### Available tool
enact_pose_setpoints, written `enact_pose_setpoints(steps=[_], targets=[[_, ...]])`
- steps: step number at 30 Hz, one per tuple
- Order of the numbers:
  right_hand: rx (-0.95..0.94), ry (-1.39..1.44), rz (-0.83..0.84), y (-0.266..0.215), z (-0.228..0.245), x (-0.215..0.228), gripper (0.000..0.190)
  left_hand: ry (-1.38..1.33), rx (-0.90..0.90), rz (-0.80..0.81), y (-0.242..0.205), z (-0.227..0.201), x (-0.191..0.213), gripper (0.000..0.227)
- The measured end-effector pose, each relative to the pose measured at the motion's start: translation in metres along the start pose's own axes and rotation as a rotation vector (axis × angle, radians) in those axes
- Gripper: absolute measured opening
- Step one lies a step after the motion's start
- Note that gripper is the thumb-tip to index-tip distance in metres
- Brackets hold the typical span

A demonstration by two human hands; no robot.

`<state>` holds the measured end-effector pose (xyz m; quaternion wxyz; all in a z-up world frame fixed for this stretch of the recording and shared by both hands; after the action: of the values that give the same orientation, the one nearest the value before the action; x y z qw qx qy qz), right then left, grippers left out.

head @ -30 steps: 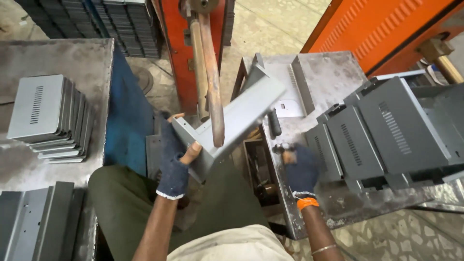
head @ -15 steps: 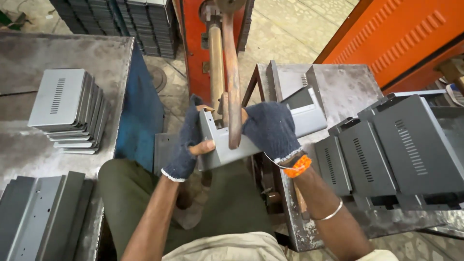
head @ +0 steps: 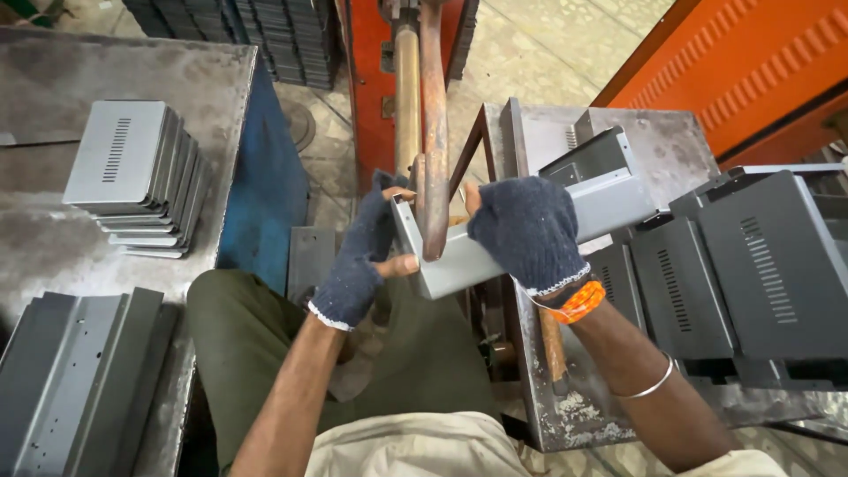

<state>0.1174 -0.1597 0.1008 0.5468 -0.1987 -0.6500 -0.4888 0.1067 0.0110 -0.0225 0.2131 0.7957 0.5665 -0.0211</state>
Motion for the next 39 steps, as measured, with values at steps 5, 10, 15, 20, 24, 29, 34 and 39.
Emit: enact_pose_setpoints(steps=[5,10,15,20,24,29,34,39], targets=[[-0.062,0.012,0.12,-0.001,-0.012,-0.017,0.037,0.004,-0.02,0.016,-0.002,0.004,-0.003,0.083],[-0.109,0.015,0.047,-0.005,-0.014,-0.021,0.045,0.016,-0.035,0.011,-0.005,0.001,-0.007,0.081],[-0.086,-0.033,0.107,-0.005,-0.018,-0.029,0.038,-0.012,-0.023,0.011,-0.005,0.006,-0.003,0.083],[-0.015,0.001,0.172,0.001,0.0,-0.016,0.046,-0.027,-0.02,-0.013,-0.008,-0.003,-0.011,0.083],[-0.097,0.057,0.214,-0.001,-0.001,-0.019,0.043,-0.063,0.026,-0.031,-0.015,0.009,-0.009,0.082],[-0.254,-0.018,0.45,0.002,-0.027,-0.046,0.038,-0.156,0.024,-0.036,0.001,0.016,-0.002,0.079],[-0.102,0.028,0.175,0.019,-0.026,-0.038,0.028,0.021,-0.174,-0.032,0.021,0.013,0.008,0.083],[-0.056,0.094,0.218,0.029,-0.015,-0.046,0.018,-0.063,-0.153,-0.042,0.025,0.019,0.009,0.101]])
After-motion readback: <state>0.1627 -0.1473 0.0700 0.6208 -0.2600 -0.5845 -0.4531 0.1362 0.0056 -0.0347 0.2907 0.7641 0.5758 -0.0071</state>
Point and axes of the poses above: each hand's wrist, its own y-axis towards the middle knuckle, its own x-axis out of the back of the hand, z = x × y, the point moved 7 cm from there along y, towards the middle knuckle, and after that the axes turned 7 degrees about z, right-handed, at the moved point
